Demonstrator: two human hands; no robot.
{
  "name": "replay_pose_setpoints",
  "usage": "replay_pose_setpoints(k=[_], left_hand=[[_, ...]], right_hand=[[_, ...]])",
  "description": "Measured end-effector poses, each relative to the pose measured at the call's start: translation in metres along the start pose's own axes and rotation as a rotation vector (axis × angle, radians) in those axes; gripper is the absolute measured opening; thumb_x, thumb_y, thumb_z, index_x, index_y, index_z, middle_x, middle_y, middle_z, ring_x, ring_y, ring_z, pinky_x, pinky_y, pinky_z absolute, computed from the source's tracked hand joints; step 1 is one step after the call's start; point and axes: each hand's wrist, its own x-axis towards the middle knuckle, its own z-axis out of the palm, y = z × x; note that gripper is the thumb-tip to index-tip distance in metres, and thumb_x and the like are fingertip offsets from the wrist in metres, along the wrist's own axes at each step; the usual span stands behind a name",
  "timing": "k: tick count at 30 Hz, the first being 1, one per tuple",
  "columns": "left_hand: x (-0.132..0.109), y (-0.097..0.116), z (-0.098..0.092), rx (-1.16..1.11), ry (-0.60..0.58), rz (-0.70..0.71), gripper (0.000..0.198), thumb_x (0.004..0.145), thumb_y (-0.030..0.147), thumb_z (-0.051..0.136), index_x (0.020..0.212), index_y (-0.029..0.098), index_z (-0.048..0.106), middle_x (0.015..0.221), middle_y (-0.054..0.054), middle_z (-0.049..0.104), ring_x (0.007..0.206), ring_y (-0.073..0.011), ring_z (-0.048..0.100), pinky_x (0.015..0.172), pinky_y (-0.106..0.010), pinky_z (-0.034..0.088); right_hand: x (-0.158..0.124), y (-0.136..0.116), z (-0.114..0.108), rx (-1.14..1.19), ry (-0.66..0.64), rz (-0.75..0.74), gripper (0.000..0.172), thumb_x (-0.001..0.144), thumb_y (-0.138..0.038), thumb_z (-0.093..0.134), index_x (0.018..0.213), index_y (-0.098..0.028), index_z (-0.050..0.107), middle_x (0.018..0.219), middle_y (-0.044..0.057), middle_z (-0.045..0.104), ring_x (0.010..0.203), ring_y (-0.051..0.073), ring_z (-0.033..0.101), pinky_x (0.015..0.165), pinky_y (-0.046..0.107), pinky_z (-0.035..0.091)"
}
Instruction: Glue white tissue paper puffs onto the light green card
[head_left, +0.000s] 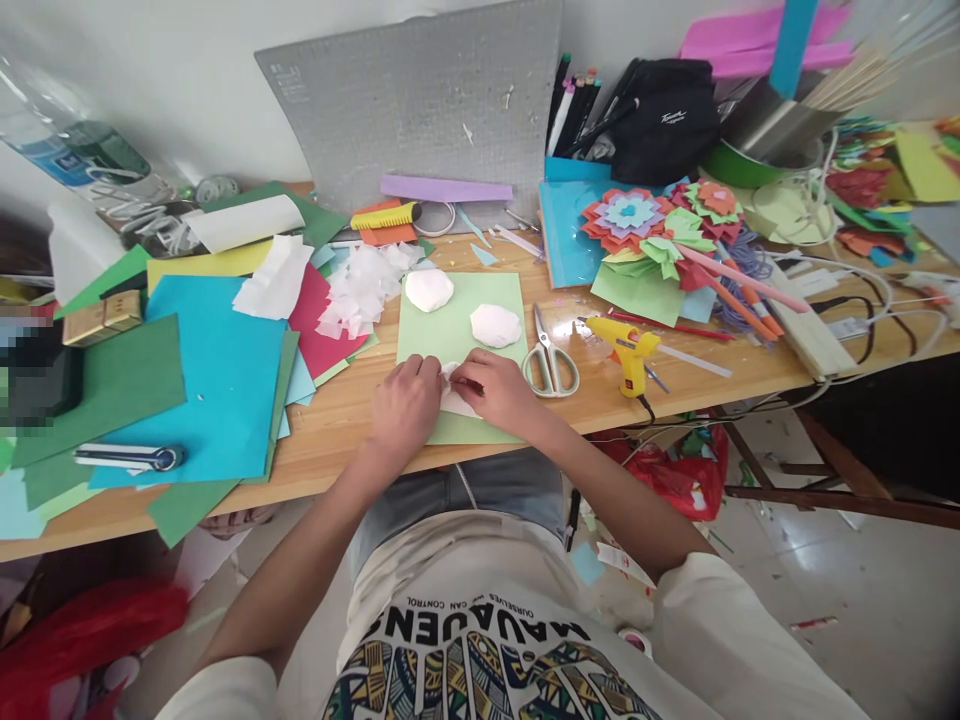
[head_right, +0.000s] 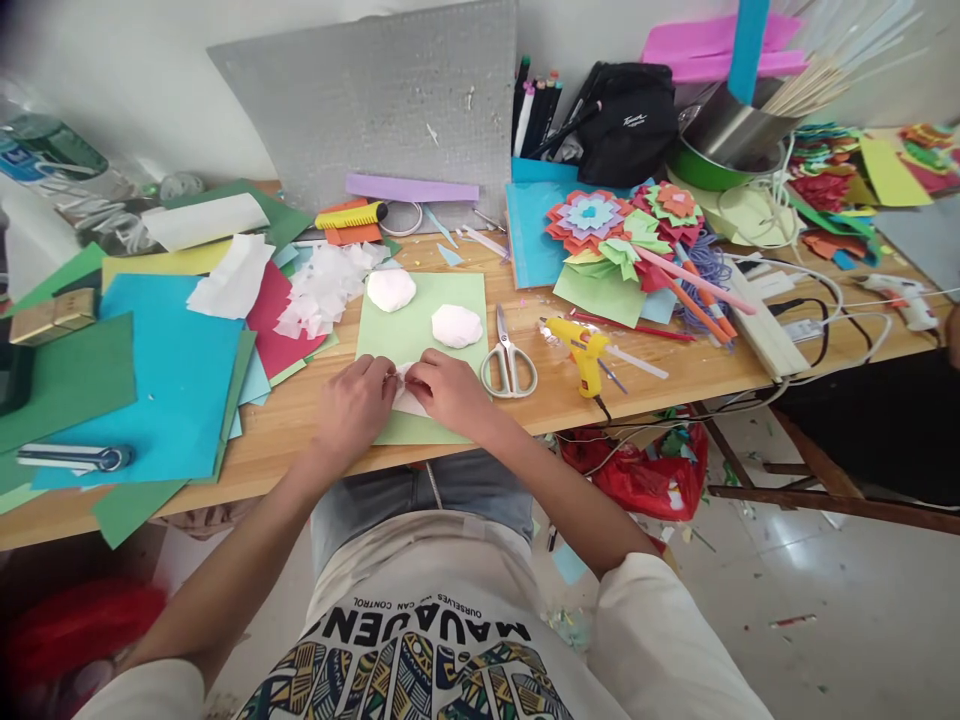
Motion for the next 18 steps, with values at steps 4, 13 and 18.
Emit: replay_pose_setpoints(k=[4, 13, 18], left_hand=[[-0.005, -0.023, -0.012, -0.414, -0.04, 0.09, 0.028, 0.093, 0.04, 0.055, 0.105, 0.02, 0.07, 0.104, -0.007, 0.067, 0.082, -0.0169, 0.065, 0.076, -0.028, 0.05], [0.005, -0.034, -0.017, -0.412, -0.149, 0.19, 0.024, 0.092, 0.034, 0.053, 0.103, 0.022, 0.071, 0.103, -0.005, 0.067, 0.086, -0.0165, 0.065, 0.084, -0.029, 0.05], [0.013, -0.035, -0.004, -0.369, -0.176, 0.248, 0.032, 0.092, 0.027, 0.052, 0.122, 0.021, 0.061, 0.098, -0.004, 0.066, 0.083, -0.0172, 0.063, 0.08, -0.03, 0.05]], right_hand=[[0.003, 0.002, 0.0, 0.11, 0.052, 0.093, 0.009, 0.082, -0.019, 0.071, 0.09, -0.02, 0.069, 0.081, 0.002, 0.067, 0.068, 0.014, 0.06, 0.068, 0.027, 0.047], [-0.005, -0.003, -0.021, 0.325, -0.036, 0.209, 0.024, 0.074, -0.017, 0.074, 0.096, -0.021, 0.067, 0.096, 0.002, 0.074, 0.086, 0.017, 0.07, 0.082, 0.03, 0.054], [-0.01, -0.003, -0.018, 0.27, -0.061, 0.185, 0.028, 0.076, -0.017, 0.073, 0.103, -0.022, 0.066, 0.105, 0.004, 0.073, 0.094, 0.021, 0.07, 0.088, 0.037, 0.053]])
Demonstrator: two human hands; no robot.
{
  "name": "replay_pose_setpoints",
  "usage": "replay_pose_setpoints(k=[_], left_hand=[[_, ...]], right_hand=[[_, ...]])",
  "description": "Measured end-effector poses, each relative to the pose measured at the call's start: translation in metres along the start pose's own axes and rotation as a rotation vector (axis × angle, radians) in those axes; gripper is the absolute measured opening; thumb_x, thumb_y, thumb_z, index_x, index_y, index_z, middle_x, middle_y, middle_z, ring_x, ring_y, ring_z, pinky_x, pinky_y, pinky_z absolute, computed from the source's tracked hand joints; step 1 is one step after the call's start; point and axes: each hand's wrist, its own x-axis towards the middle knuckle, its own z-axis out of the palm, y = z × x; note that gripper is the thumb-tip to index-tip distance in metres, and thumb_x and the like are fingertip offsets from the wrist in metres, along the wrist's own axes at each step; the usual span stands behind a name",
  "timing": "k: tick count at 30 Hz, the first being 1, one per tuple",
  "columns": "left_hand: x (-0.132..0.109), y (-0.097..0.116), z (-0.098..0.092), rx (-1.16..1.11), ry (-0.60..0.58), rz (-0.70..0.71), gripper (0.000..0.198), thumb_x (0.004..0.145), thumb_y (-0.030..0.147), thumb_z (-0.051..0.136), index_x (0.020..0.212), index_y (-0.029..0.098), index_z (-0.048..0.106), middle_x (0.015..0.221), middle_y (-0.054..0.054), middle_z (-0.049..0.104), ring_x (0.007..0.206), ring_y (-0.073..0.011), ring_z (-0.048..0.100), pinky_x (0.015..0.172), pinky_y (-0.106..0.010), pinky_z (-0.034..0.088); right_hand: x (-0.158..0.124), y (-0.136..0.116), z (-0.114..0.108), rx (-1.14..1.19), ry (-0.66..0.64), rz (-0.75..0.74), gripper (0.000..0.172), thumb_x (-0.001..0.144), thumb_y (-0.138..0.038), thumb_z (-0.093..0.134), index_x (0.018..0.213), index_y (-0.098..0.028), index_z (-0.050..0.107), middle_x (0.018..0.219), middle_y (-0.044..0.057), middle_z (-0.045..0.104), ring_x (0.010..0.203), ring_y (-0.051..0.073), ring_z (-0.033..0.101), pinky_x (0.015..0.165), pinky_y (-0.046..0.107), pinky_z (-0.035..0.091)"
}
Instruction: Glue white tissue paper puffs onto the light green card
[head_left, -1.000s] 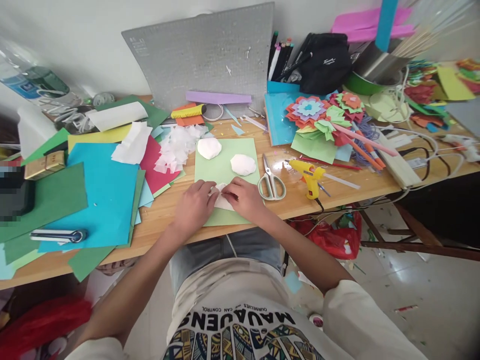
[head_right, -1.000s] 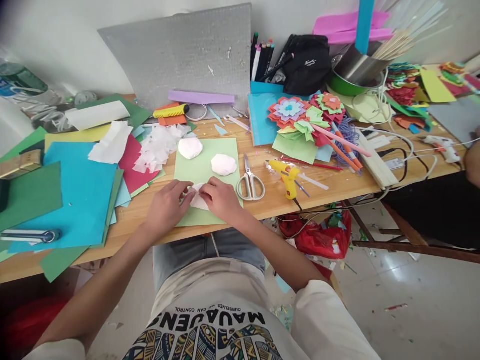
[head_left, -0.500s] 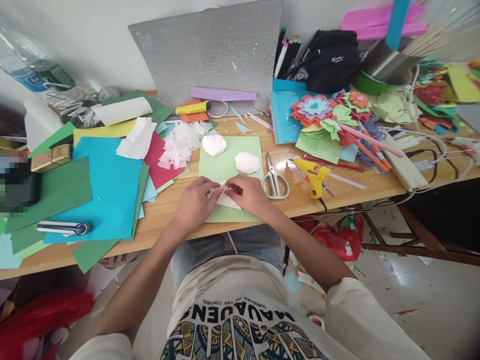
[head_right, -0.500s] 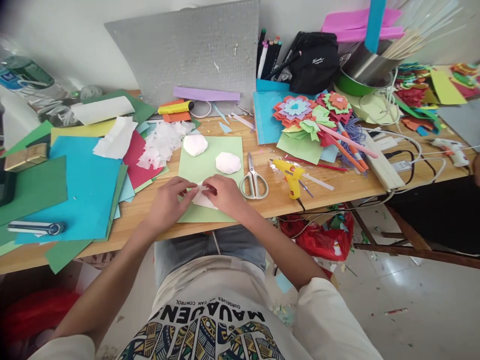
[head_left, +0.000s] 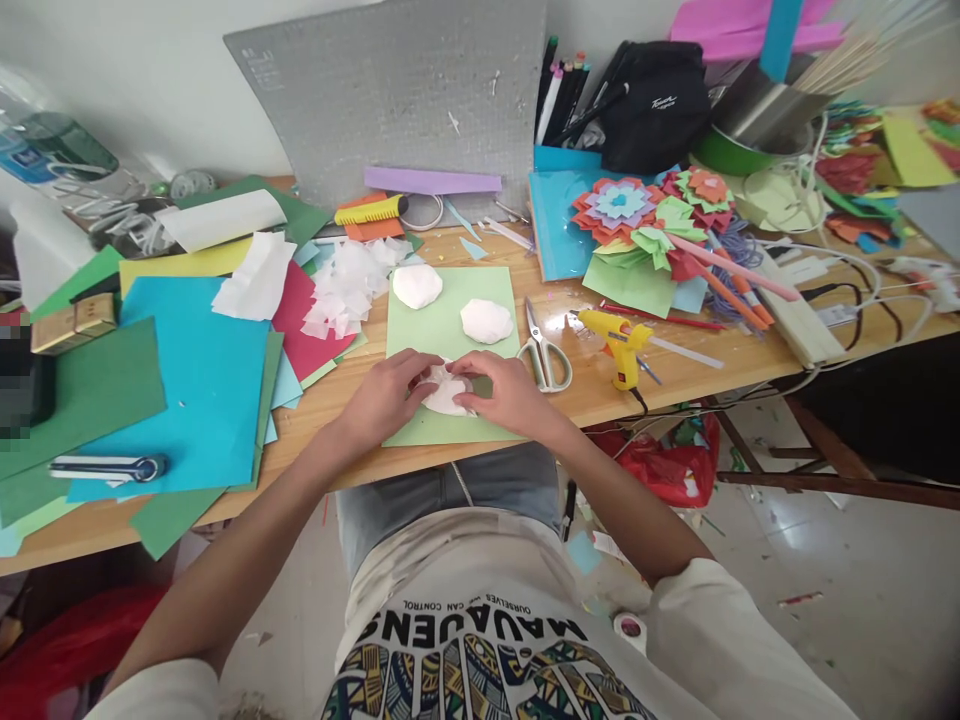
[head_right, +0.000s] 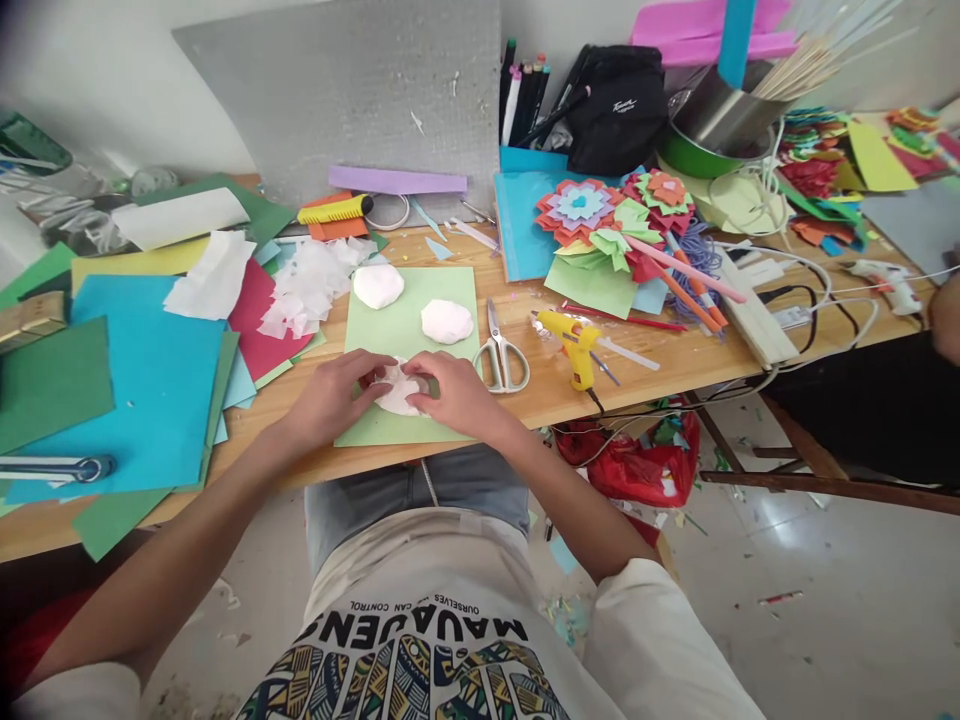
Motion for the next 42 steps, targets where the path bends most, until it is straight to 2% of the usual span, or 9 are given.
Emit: replay_pose_setpoints(k=[7, 12, 17, 21, 24, 27, 31, 38, 42], left_hand=[[0.0, 0.003, 0.011, 0.134, 0.045, 0.09, 0.031, 0.097, 0.024, 0.042, 0.118, 0.017, 0.064, 0.116, -0.013, 0.06, 0.094, -0.0209, 0.063, 0.086, -0.035, 0.051], [-0.007, 0.007, 0.012, 0.094, 0.102, 0.09, 0.031, 0.098, 0.028, 0.043, 0.12, 0.018, 0.063, 0.126, -0.012, 0.056, 0.098, -0.0209, 0.063, 0.088, -0.035, 0.051], [-0.006, 0.017, 0.006, 0.143, -0.017, 0.066, 0.042, 0.099, 0.034, 0.045, 0.14, 0.027, 0.051, 0.123, -0.011, 0.05, 0.087, -0.0193, 0.062, 0.08, -0.036, 0.052], [-0.002, 0.026, 0.007, 0.233, -0.035, -0.045, 0.031, 0.1, 0.029, 0.043, 0.12, 0.025, 0.065, 0.117, -0.01, 0.05, 0.076, -0.0165, 0.061, 0.071, -0.032, 0.051], [-0.002, 0.031, 0.013, 0.289, 0.026, -0.1, 0.026, 0.099, 0.03, 0.046, 0.108, 0.022, 0.068, 0.116, -0.011, 0.054, 0.08, -0.0187, 0.063, 0.069, -0.031, 0.05], [-0.004, 0.031, 0.017, 0.309, 0.068, -0.126, 0.024, 0.099, 0.03, 0.046, 0.105, 0.021, 0.067, 0.116, -0.01, 0.059, 0.083, -0.0209, 0.065, 0.067, -0.031, 0.048], [-0.006, 0.028, 0.016, 0.283, 0.079, -0.108, 0.02, 0.098, 0.027, 0.047, 0.1, 0.02, 0.066, 0.117, -0.009, 0.063, 0.087, -0.0219, 0.066, 0.069, -0.031, 0.048], [-0.007, 0.027, 0.018, 0.334, 0.075, -0.064, 0.022, 0.097, 0.023, 0.045, 0.097, 0.017, 0.067, 0.117, -0.012, 0.067, 0.091, -0.0245, 0.067, 0.076, -0.035, 0.051], [-0.009, 0.027, 0.008, 0.33, -0.03, -0.01, 0.031, 0.095, 0.017, 0.042, 0.111, 0.016, 0.068, 0.128, -0.014, 0.064, 0.102, -0.0272, 0.066, 0.085, -0.039, 0.052]], right_hand=[[-0.021, -0.001, 0.001, -0.093, 0.249, -0.068, 0.021, 0.08, -0.031, 0.076, 0.097, -0.021, 0.065, 0.105, 0.008, 0.071, 0.097, 0.023, 0.065, 0.088, 0.039, 0.052], [-0.038, 0.001, 0.007, -0.182, 0.215, -0.123, 0.008, 0.086, -0.026, 0.07, 0.092, -0.022, 0.071, 0.1, 0.008, 0.065, 0.098, 0.023, 0.061, 0.087, 0.039, 0.051], [-0.024, -0.003, 0.011, -0.238, 0.217, -0.098, 0.01, 0.091, -0.022, 0.062, 0.091, -0.023, 0.072, 0.097, 0.008, 0.063, 0.098, 0.023, 0.059, 0.087, 0.04, 0.05], [-0.02, -0.008, 0.014, -0.249, 0.281, -0.01, 0.009, 0.09, -0.024, 0.063, 0.094, -0.021, 0.07, 0.097, 0.008, 0.062, 0.078, 0.019, 0.061, 0.077, 0.036, 0.053], [-0.027, -0.009, 0.016, -0.083, 0.367, 0.072, 0.013, 0.083, -0.027, 0.071, 0.095, -0.02, 0.068, 0.094, 0.006, 0.062, 0.066, 0.015, 0.061, 0.064, 0.032, 0.056], [-0.034, -0.009, 0.009, 0.018, 0.304, 0.032, 0.011, 0.085, -0.022, 0.068, 0.095, -0.022, 0.07, 0.099, 0.006, 0.065, 0.079, 0.017, 0.066, 0.068, 0.03, 0.059], [-0.028, -0.003, -0.008, -0.081, 0.154, -0.088, 0.013, 0.089, -0.018, 0.062, 0.094, -0.022, 0.074, 0.1, 0.007, 0.07, 0.089, 0.019, 0.067, 0.08, 0.032, 0.056], [0.003, 0.013, -0.015, -0.118, -0.104, -0.213, 0.013, 0.092, -0.021, 0.061, 0.089, -0.022, 0.073, 0.089, 0.002, 0.074, 0.082, 0.017, 0.068, 0.076, 0.027, 0.049], [0.007, 0.015, -0.008, -0.153, -0.066, -0.122, 0.008, 0.086, -0.025, 0.071, 0.092, -0.021, 0.068, 0.079, -0.001, 0.069, 0.068, 0.014, 0.063, 0.066, 0.025, 0.045]])
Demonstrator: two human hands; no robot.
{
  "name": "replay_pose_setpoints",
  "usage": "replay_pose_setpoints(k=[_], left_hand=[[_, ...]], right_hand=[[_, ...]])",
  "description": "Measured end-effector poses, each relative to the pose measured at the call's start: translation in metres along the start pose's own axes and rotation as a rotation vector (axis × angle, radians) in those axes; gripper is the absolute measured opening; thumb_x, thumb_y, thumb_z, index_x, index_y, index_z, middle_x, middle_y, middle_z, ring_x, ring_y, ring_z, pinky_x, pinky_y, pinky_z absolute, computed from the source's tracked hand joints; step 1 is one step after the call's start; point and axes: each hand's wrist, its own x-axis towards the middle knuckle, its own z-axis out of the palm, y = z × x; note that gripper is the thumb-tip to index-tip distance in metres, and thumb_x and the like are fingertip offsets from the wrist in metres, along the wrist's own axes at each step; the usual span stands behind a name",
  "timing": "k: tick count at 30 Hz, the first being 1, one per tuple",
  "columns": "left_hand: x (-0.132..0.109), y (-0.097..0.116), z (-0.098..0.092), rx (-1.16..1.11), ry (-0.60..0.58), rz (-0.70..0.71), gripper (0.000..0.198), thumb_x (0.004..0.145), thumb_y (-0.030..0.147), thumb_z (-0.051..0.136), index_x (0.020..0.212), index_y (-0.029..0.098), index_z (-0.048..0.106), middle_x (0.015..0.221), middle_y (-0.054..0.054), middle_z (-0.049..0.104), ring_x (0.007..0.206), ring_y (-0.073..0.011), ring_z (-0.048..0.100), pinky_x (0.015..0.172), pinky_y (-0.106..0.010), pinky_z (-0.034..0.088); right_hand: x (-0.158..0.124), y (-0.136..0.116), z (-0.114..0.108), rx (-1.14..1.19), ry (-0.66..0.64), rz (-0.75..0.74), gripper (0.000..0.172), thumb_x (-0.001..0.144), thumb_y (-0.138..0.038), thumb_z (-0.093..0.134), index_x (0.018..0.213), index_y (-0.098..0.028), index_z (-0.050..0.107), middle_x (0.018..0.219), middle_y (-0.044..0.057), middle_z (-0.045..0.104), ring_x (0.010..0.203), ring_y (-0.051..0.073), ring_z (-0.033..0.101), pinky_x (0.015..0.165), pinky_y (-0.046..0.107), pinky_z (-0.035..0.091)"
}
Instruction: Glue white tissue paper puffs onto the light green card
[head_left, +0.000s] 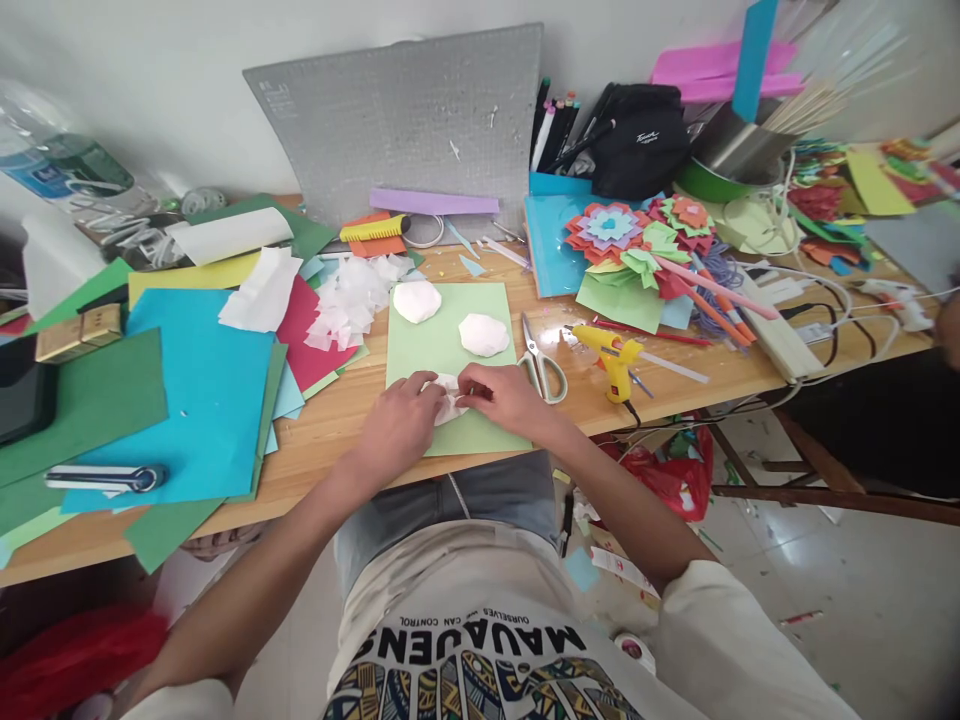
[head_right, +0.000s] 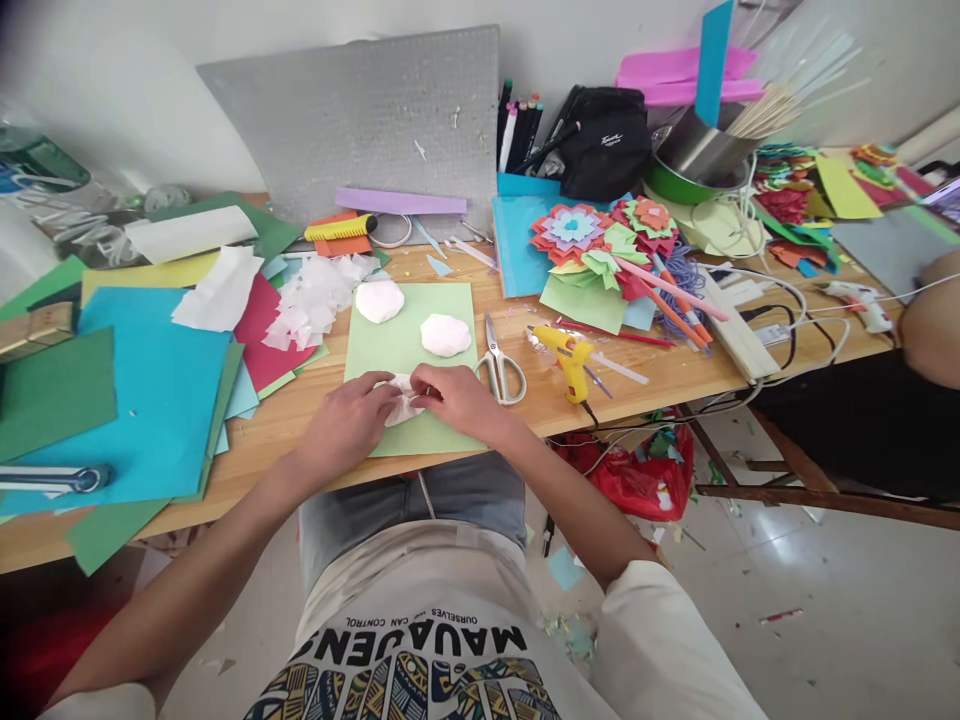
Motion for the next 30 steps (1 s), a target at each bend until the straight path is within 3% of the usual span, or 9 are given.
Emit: replay_pose_setpoints(k=[3, 5, 7, 11, 14, 18, 23, 26, 30], left_hand=[[0.002, -0.008, -0.012, -0.153, -0.091, 0.071, 0.039, 0.094, 0.014, 0.044, 0.127, 0.02, 0.063, 0.13, -0.01, 0.065, 0.112, -0.0253, 0.064, 0.094, -0.037, 0.05], [0.004, -0.014, -0.015, -0.212, -0.084, 0.019, 0.038, 0.093, 0.018, 0.049, 0.129, 0.022, 0.063, 0.114, -0.008, 0.071, 0.103, -0.0239, 0.066, 0.09, -0.035, 0.051], [0.007, -0.018, -0.012, -0.246, -0.034, -0.038, 0.033, 0.092, 0.022, 0.055, 0.123, 0.021, 0.067, 0.101, -0.007, 0.072, 0.092, -0.0224, 0.067, 0.084, -0.034, 0.051], [0.007, -0.02, 0.001, -0.321, 0.056, -0.026, 0.023, 0.091, 0.027, 0.059, 0.11, 0.019, 0.069, 0.104, -0.006, 0.07, 0.082, -0.018, 0.065, 0.078, -0.031, 0.05], [0.004, -0.017, 0.005, -0.378, 0.109, -0.088, 0.022, 0.09, 0.029, 0.061, 0.106, 0.018, 0.07, 0.098, -0.005, 0.069, 0.073, -0.0156, 0.064, 0.072, -0.029, 0.05], [0.003, -0.013, 0.003, -0.432, 0.096, -0.094, 0.018, 0.09, 0.026, 0.059, 0.099, 0.018, 0.072, 0.096, -0.005, 0.069, 0.074, -0.0148, 0.065, 0.073, -0.028, 0.05], [0.005, -0.02, 0.009, -0.38, 0.121, -0.001, 0.021, 0.091, 0.028, 0.057, 0.106, 0.017, 0.069, 0.087, -0.004, 0.068, 0.074, -0.0166, 0.063, 0.071, -0.03, 0.049], [0.005, -0.027, 0.009, -0.418, 0.15, -0.012, 0.02, 0.093, 0.033, 0.057, 0.099, 0.018, 0.068, 0.087, -0.004, 0.067, 0.075, -0.0167, 0.063, 0.07, -0.029, 0.05], [0.003, -0.035, 0.0, -0.464, 0.131, 0.084, 0.022, 0.096, 0.034, 0.052, 0.1, 0.022, 0.07, 0.113, -0.005, 0.067, 0.091, -0.0169, 0.066, 0.081, -0.03, 0.052]], right_hand=[[-0.002, 0.0, 0.006, -0.043, 0.12, 0.025, 0.012, 0.083, -0.029, 0.075, 0.084, -0.019, 0.069, 0.078, 0.001, 0.066, 0.067, 0.014, 0.06, 0.064, 0.025, 0.044], [-0.004, -0.001, 0.009, -0.064, 0.157, 0.007, 0.01, 0.085, -0.028, 0.073, 0.08, -0.019, 0.071, 0.079, 0.002, 0.067, 0.071, 0.015, 0.062, 0.068, 0.026, 0.045], [-0.008, -0.004, 0.012, -0.057, 0.164, -0.008, 0.009, 0.088, -0.024, 0.069, 0.081, -0.021, 0.074, 0.082, 0.003, 0.069, 0.077, 0.015, 0.064, 0.074, 0.027, 0.047], [-0.019, -0.017, 0.019, -0.157, 0.224, 0.008, 0.019, 0.094, -0.02, 0.057, 0.095, -0.021, 0.076, 0.1, 0.008, 0.068, 0.096, 0.021, 0.063, 0.087, 0.034, 0.05], [-0.024, -0.028, 0.027, -0.221, 0.27, 0.064, 0.023, 0.095, -0.029, 0.058, 0.106, -0.018, 0.074, 0.104, 0.012, 0.063, 0.09, 0.022, 0.063, 0.085, 0.037, 0.052], [-0.018, -0.029, 0.033, -0.166, 0.329, 0.091, 0.02, 0.094, -0.024, 0.058, 0.1, -0.019, 0.076, 0.099, 0.01, 0.067, 0.087, 0.02, 0.065, 0.084, 0.034, 0.052], [-0.009, -0.025, 0.029, -0.124, 0.281, 0.067, 0.035, 0.093, -0.014, 0.055, 0.125, -0.023, 0.067, 0.097, 0.006, 0.07, 0.091, 0.02, 0.064, 0.082, 0.034, 0.052], [-0.008, -0.023, 0.025, -0.184, 0.194, -0.003, 0.032, 0.095, -0.013, 0.05, 0.115, -0.024, 0.073, 0.096, 0.008, 0.067, 0.091, 0.021, 0.062, 0.08, 0.034, 0.05], [-0.003, -0.013, 0.023, -0.15, 0.18, -0.094, 0.028, 0.096, -0.015, 0.05, 0.099, -0.022, 0.077, 0.096, 0.007, 0.068, 0.092, 0.019, 0.062, 0.081, 0.032, 0.051]])
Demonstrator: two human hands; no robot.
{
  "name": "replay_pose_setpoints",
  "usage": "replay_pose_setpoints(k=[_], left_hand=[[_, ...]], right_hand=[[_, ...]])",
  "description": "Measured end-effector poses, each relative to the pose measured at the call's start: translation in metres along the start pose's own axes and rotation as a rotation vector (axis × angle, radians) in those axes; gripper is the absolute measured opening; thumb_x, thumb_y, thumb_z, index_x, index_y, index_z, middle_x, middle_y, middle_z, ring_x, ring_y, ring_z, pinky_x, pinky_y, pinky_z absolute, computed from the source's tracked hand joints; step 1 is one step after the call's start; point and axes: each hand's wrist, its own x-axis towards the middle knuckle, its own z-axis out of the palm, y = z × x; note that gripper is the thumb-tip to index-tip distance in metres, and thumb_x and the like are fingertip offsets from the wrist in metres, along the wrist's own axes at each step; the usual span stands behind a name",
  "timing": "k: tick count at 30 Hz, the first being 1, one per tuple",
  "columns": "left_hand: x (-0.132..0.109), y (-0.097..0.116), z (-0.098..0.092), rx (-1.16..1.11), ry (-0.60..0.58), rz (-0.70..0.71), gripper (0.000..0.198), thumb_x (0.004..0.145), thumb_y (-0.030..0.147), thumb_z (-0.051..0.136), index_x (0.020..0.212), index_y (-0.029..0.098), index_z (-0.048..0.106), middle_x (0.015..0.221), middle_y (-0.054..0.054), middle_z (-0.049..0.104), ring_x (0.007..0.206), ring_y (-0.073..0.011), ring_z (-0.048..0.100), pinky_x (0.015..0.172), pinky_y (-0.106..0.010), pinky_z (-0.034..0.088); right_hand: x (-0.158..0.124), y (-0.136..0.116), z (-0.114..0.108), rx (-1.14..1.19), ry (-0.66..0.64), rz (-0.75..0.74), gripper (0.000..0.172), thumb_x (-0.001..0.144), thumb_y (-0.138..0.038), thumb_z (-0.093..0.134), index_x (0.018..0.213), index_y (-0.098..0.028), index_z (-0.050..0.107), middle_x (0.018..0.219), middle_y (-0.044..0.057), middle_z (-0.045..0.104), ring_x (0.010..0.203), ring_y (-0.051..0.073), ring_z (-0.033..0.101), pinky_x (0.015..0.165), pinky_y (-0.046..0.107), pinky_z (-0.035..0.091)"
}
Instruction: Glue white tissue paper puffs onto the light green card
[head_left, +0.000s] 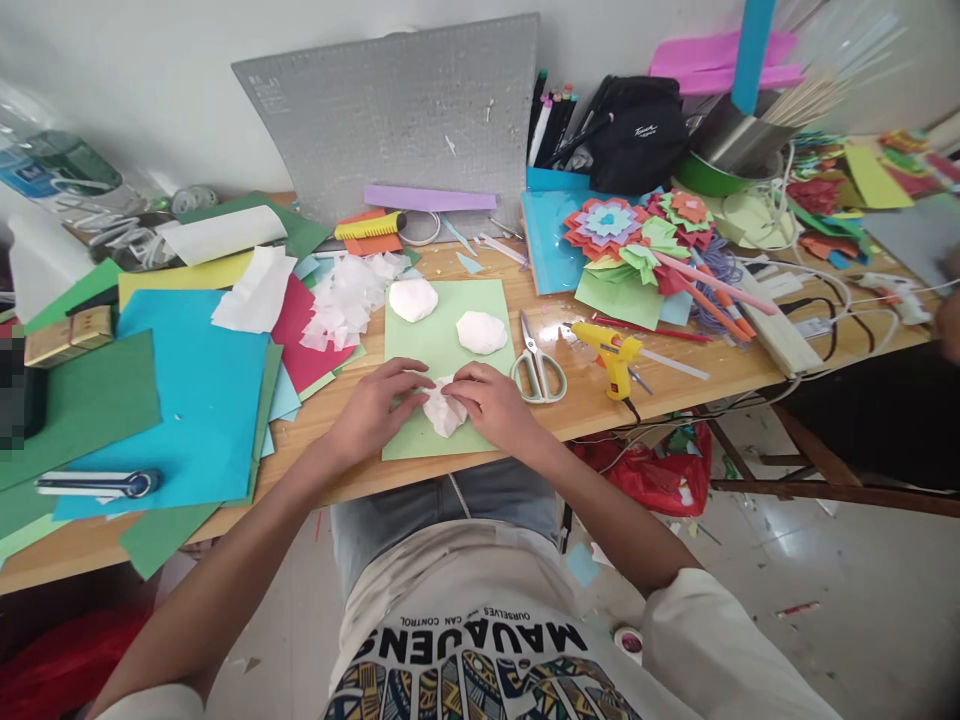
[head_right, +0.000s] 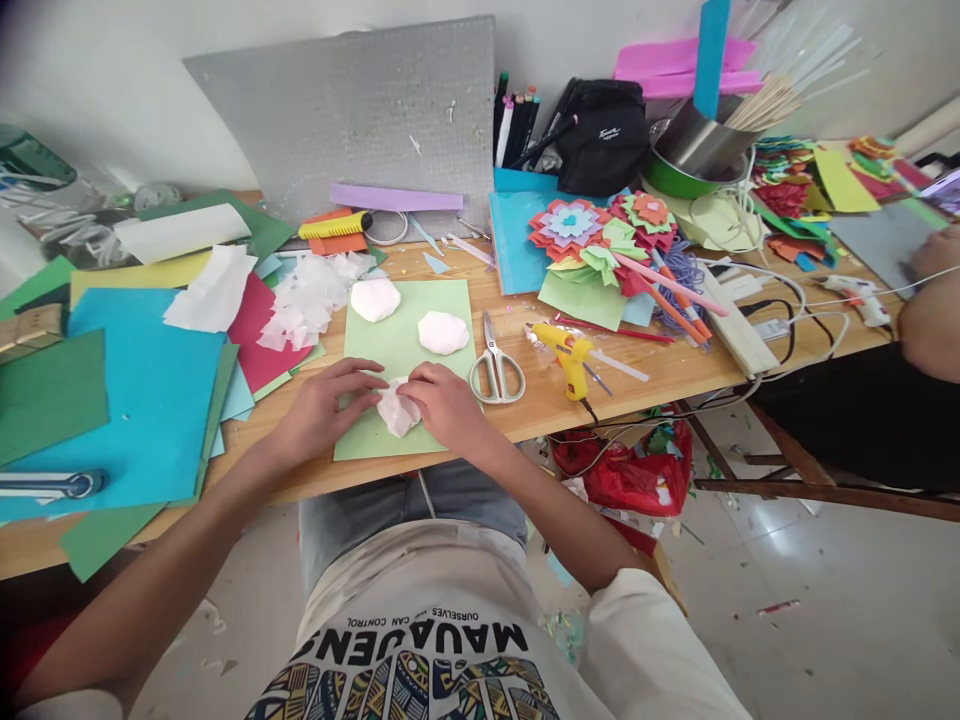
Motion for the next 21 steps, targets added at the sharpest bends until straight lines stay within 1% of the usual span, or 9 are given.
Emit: replay_pose_setpoints(k=[1, 3, 5, 7, 9, 12, 15, 18, 21], left_hand=[[0.0, -0.001, -0.001, 0.003, -0.02, 0.039, 0.022, 0.096, 0.035, 0.053, 0.1, 0.023, 0.071, 0.115, -0.005, 0.067, 0.094, -0.0174, 0.066, 0.084, -0.031, 0.052], [0.0, -0.003, 0.002, 0.035, -0.026, 0.085, 0.022, 0.096, 0.037, 0.055, 0.097, 0.022, 0.071, 0.108, -0.005, 0.068, 0.094, -0.0181, 0.066, 0.086, -0.031, 0.051], [0.0, -0.005, 0.009, 0.093, 0.028, 0.074, 0.022, 0.096, 0.036, 0.055, 0.096, 0.02, 0.07, 0.099, -0.006, 0.067, 0.087, -0.0178, 0.066, 0.08, -0.031, 0.051], [0.0, -0.006, 0.017, 0.152, 0.07, 0.049, 0.022, 0.096, 0.035, 0.055, 0.095, 0.017, 0.069, 0.095, -0.006, 0.066, 0.079, -0.0168, 0.064, 0.071, -0.029, 0.05], [0.0, -0.005, 0.022, 0.184, 0.081, 0.035, 0.021, 0.096, 0.034, 0.056, 0.094, 0.017, 0.068, 0.093, -0.006, 0.065, 0.075, -0.0157, 0.063, 0.066, -0.028, 0.047], [0.001, 0.0, 0.022, 0.202, 0.06, 0.009, 0.021, 0.096, 0.034, 0.057, 0.092, 0.017, 0.068, 0.089, -0.005, 0.065, 0.071, -0.0147, 0.061, 0.063, -0.027, 0.045], [0.0, 0.005, 0.015, 0.215, 0.0, 0.022, 0.024, 0.098, 0.031, 0.052, 0.093, 0.016, 0.07, 0.089, -0.006, 0.065, 0.075, -0.0165, 0.062, 0.067, -0.029, 0.046], [-0.002, 0.007, 0.008, 0.197, -0.089, 0.079, 0.026, 0.099, 0.026, 0.046, 0.102, 0.017, 0.07, 0.093, -0.007, 0.066, 0.083, -0.0186, 0.064, 0.076, -0.031, 0.049], [-0.002, 0.005, 0.004, 0.181, -0.136, 0.113, 0.025, 0.098, 0.025, 0.047, 0.104, 0.017, 0.071, 0.094, -0.008, 0.066, 0.084, -0.0194, 0.063, 0.077, -0.032, 0.05]], right_hand=[[0.002, 0.003, 0.001, 0.019, 0.012, -0.023, 0.028, 0.096, -0.016, 0.05, 0.097, -0.022, 0.077, 0.097, 0.007, 0.069, 0.092, 0.019, 0.062, 0.082, 0.032, 0.051], [0.005, 0.008, 0.002, 0.018, 0.036, -0.049, 0.026, 0.096, -0.018, 0.052, 0.095, -0.024, 0.077, 0.097, 0.006, 0.07, 0.093, 0.02, 0.061, 0.084, 0.034, 0.051], [0.006, 0.007, -0.001, -0.029, 0.028, -0.04, 0.025, 0.097, -0.021, 0.052, 0.095, -0.024, 0.077, 0.096, 0.006, 0.071, 0.095, 0.022, 0.059, 0.087, 0.037, 0.05], [0.004, 0.001, -0.006, -0.05, -0.029, -0.021, 0.026, 0.098, -0.023, 0.05, 0.1, -0.022, 0.076, 0.099, 0.008, 0.071, 0.098, 0.023, 0.059, 0.088, 0.039, 0.05], [-0.001, -0.006, -0.012, -0.016, -0.094, -0.011, 0.026, 0.097, -0.028, 0.053, 0.112, -0.019, 0.072, 0.109, 0.011, 0.068, 0.105, 0.024, 0.06, 0.092, 0.039, 0.051], [-0.008, -0.008, -0.015, 0.047, -0.118, -0.007, 0.038, 0.089, -0.038, 0.066, 0.122, -0.02, 0.068, 0.122, 0.012, 0.064, 0.116, 0.027, 0.059, 0.1, 0.041, 0.05], [-0.01, 0.0, -0.008, 0.092, -0.031, 0.045, 0.027, 0.089, -0.031, 0.067, 0.114, -0.024, 0.073, 0.117, 0.008, 0.068, 0.11, 0.023, 0.063, 0.098, 0.038, 0.052], [-0.008, 0.006, 0.001, 0.133, 0.041, 0.11, 0.017, 0.087, -0.025, 0.069, 0.101, -0.025, 0.077, 0.108, 0.006, 0.071, 0.1, 0.021, 0.067, 0.093, 0.034, 0.054], [-0.004, 0.004, 0.002, 0.157, 0.048, 0.15, 0.018, 0.084, -0.023, 0.071, 0.102, -0.024, 0.077, 0.104, 0.005, 0.07, 0.091, 0.018, 0.068, 0.085, 0.03, 0.055]])
